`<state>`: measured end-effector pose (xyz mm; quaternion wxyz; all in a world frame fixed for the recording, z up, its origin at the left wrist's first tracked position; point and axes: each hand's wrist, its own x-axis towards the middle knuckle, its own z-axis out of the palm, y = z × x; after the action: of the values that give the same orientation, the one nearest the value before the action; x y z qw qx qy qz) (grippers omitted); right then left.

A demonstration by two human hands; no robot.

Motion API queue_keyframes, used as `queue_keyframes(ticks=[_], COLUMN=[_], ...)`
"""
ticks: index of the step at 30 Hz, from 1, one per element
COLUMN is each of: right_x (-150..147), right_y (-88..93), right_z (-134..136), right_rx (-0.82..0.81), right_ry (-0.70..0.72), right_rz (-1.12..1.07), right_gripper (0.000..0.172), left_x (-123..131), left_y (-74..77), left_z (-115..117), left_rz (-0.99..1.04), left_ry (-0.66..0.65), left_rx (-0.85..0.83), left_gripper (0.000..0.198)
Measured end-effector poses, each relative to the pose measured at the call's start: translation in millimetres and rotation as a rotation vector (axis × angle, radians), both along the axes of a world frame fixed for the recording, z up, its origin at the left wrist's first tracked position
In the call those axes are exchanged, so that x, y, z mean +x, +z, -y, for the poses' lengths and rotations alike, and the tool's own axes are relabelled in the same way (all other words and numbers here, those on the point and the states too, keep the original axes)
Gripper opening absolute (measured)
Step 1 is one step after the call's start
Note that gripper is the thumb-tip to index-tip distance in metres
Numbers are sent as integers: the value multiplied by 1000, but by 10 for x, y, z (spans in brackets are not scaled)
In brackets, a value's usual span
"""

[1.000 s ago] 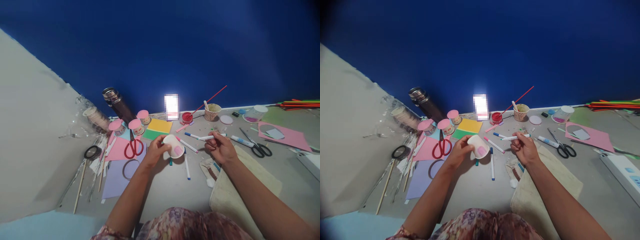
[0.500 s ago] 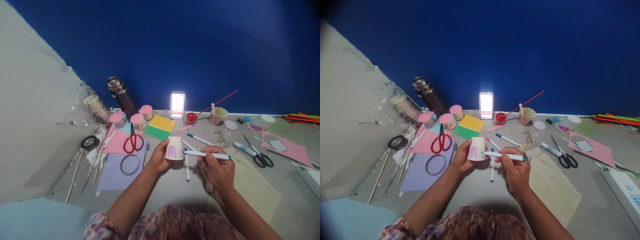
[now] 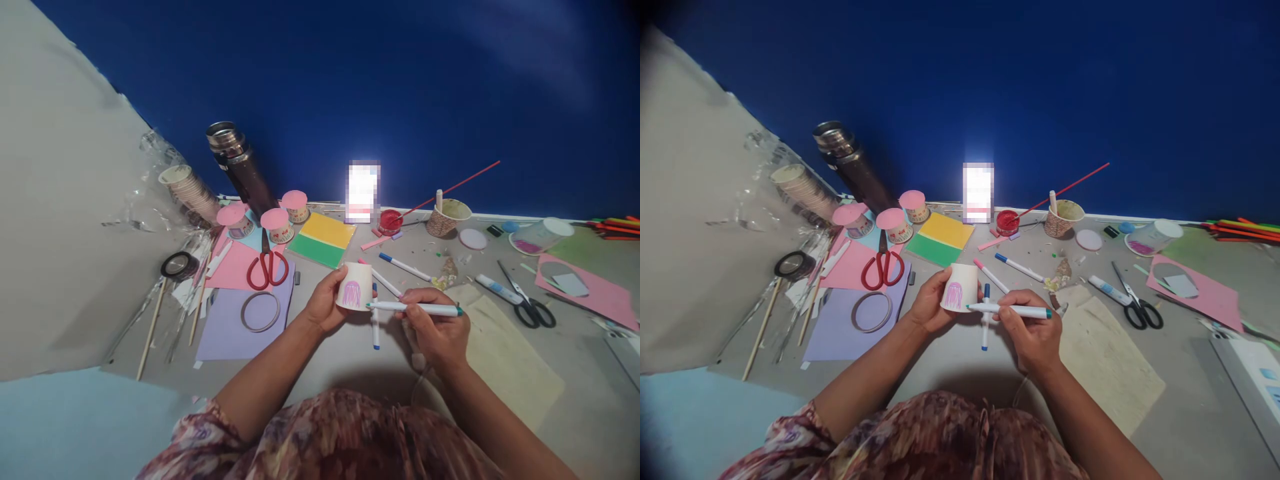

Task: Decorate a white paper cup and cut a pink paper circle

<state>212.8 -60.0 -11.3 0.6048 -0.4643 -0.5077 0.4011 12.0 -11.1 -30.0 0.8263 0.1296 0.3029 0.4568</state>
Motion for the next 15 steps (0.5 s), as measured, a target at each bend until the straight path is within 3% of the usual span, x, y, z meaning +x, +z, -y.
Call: queue_keyframes(ticks=[15], right_x=[10], right_y=[22], right_z=[17], right_rx=[61], right_ry=[10], right_rz=[64], right_gripper=[17], left_x=[38], left_y=[6], left_z=[32], left_rz=[-1], left_ry=[-6], left_rx=[8], left_gripper=[45])
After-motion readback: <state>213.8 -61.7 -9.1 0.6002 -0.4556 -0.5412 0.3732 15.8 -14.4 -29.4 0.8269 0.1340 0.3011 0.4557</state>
